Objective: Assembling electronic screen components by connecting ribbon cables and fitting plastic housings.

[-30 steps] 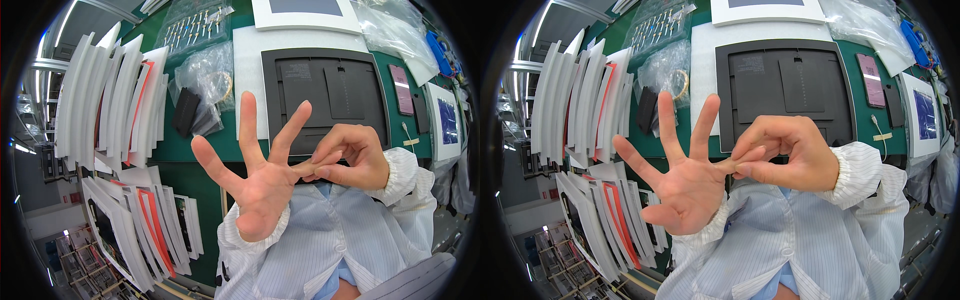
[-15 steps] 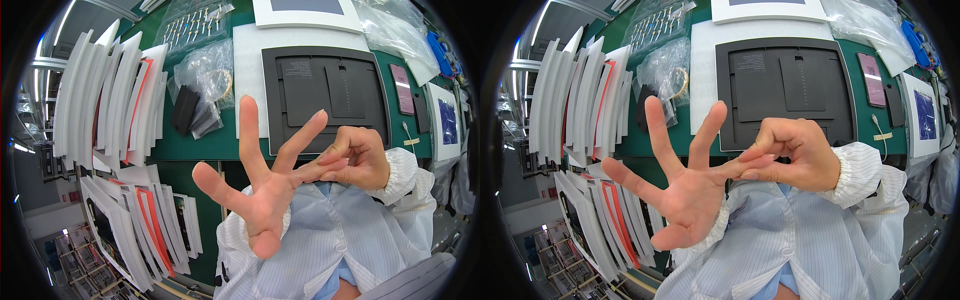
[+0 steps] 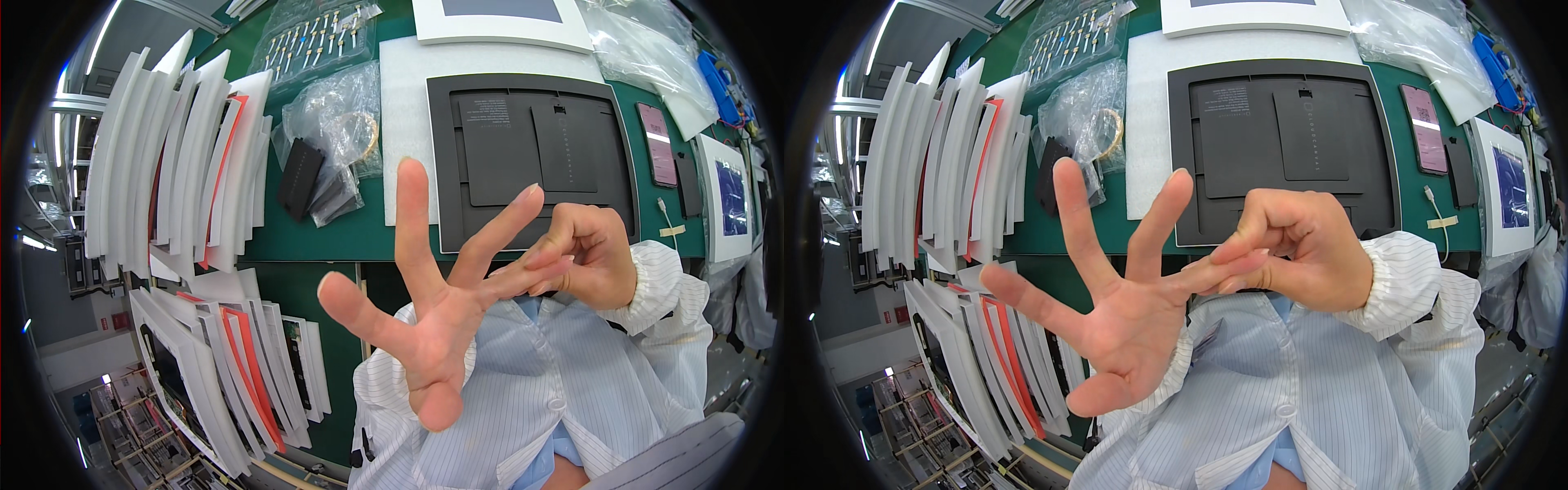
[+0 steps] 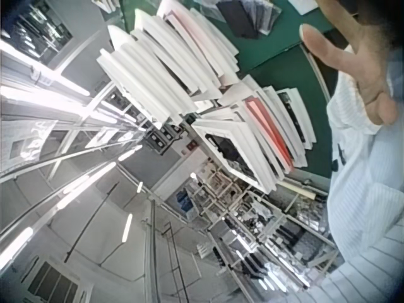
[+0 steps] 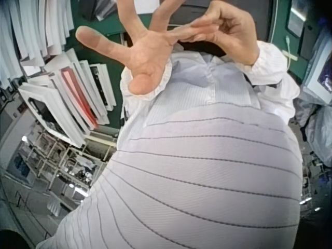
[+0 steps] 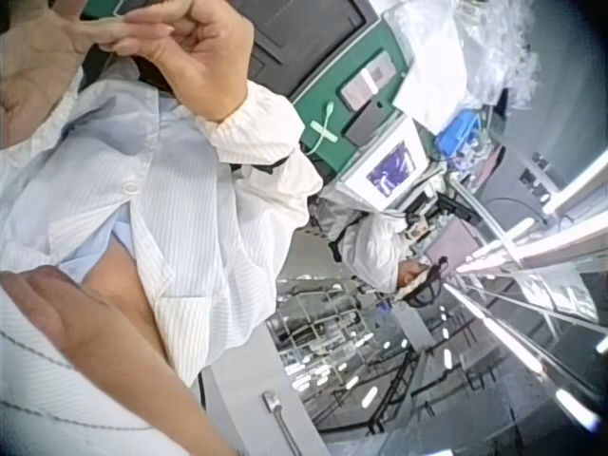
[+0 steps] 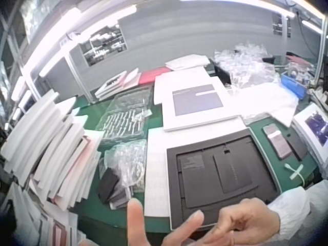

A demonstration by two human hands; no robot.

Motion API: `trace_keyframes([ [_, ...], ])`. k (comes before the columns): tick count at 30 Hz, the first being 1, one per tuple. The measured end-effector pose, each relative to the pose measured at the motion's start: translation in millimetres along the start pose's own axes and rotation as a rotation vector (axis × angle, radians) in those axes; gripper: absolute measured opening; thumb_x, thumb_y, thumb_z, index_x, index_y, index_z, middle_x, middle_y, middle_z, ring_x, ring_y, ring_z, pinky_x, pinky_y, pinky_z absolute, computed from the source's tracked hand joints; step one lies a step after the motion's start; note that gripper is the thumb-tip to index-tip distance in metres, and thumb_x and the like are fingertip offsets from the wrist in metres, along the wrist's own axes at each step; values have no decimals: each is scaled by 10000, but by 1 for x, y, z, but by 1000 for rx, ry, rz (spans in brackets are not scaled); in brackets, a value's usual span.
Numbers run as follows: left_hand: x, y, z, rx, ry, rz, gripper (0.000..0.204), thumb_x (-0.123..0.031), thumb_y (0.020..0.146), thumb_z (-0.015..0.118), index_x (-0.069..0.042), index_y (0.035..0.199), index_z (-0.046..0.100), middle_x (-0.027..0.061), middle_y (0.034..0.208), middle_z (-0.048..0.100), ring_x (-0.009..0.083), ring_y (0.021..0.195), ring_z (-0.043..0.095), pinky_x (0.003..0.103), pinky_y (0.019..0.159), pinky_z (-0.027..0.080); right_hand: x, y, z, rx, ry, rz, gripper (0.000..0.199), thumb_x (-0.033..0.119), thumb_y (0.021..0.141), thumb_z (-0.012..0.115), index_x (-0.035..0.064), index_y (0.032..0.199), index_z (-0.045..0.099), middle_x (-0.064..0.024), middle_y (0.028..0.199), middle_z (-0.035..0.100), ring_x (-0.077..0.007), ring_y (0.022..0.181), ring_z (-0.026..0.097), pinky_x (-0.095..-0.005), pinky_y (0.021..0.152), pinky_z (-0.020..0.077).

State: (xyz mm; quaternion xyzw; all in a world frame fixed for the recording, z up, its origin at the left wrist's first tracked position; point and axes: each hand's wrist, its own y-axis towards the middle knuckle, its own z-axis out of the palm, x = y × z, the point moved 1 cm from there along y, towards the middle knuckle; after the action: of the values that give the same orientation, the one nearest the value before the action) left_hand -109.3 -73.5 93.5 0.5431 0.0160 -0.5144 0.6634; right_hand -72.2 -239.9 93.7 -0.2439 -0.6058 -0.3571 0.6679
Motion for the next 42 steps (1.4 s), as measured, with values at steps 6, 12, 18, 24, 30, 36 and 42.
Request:
trace_keyframes([
  [6, -6, 6, -2, -464, -760, -160, 720, -465, 912, 477, -306, 1440, 14, 185, 1475, -230, 361, 1361, -224, 787, 954, 88, 10, 7, 6, -82, -42, 47, 225, 13, 783, 690, -23, 978, 583, -118, 826, 689, -165, 827, 681, -233, 709, 540],
  [12, 0, 0, -15, -705, -1064, -277, 684, -417, 897, 532, -245, 1400, 101, 222, 1470, -207, 372, 1377, -176, 763, 975, 94, 15, 14, 4, -44, -339, -73, 246, 14, 753, 700, -33, 969, 592, -115, 863, 683, -184, 836, 683, -260, 748, 547],
  [18, 3, 3, -14, -861, -1133, -323, 640, -476, 883, 517, -292, 1398, 185, 157, 1494, -109, 367, 1396, -35, 754, 967, 184, 14, 14, -1, -50, -330, -33, 215, -9, 756, 629, -28, 968, 600, -105, 823, 695, -179, 798, 690, -257, 750, 549],
  [24, 9, -12, -22, -844, -899, -447, 546, -429, 888, 534, -218, 1324, 284, 199, 1482, -64, 386, 1390, 4, 734, 1005, 141, -2, 9, -12, -12, -355, 58, 205, -6, 777, 580, -17, 979, 613, -112, 817, 689, -173, 794, 688, -253, 745, 546],
  [30, 27, -21, -40, -452, -27, -508, 487, -169, 911, 504, -19, 1336, 321, 243, 1392, 333, 367, 1318, 312, 568, 1083, 222, -34, 7, -108, -437, -1249, -184, 340, -41, 790, 494, 36, 1109, 581, -163, 1080, 623, -355, 971, 591, -362, 848, 495],
  [36, 40, 7, -32, 292, 1055, -625, 461, -53, 807, 615, -20, 1248, 488, 184, 1318, 475, 335, 1274, 404, 377, 1042, 322, -55, 14, -134, -113, -1446, -49, 455, -88, 782, 461, -4, 1229, 474, -162, 1305, 483, -305, 1260, 410, -403, 1080, 304],
  [42, 101, 67, -68, 514, 1453, -437, 560, -122, 748, 686, -26, 1255, 468, 198, 1240, 512, 383, 1189, 447, 402, 1002, 369, -39, 29, -150, -140, -1214, 15, 377, -1, 799, 572, 24, 1174, 540, -162, 1153, 582, -319, 1139, 501, -383, 967, 402],
])
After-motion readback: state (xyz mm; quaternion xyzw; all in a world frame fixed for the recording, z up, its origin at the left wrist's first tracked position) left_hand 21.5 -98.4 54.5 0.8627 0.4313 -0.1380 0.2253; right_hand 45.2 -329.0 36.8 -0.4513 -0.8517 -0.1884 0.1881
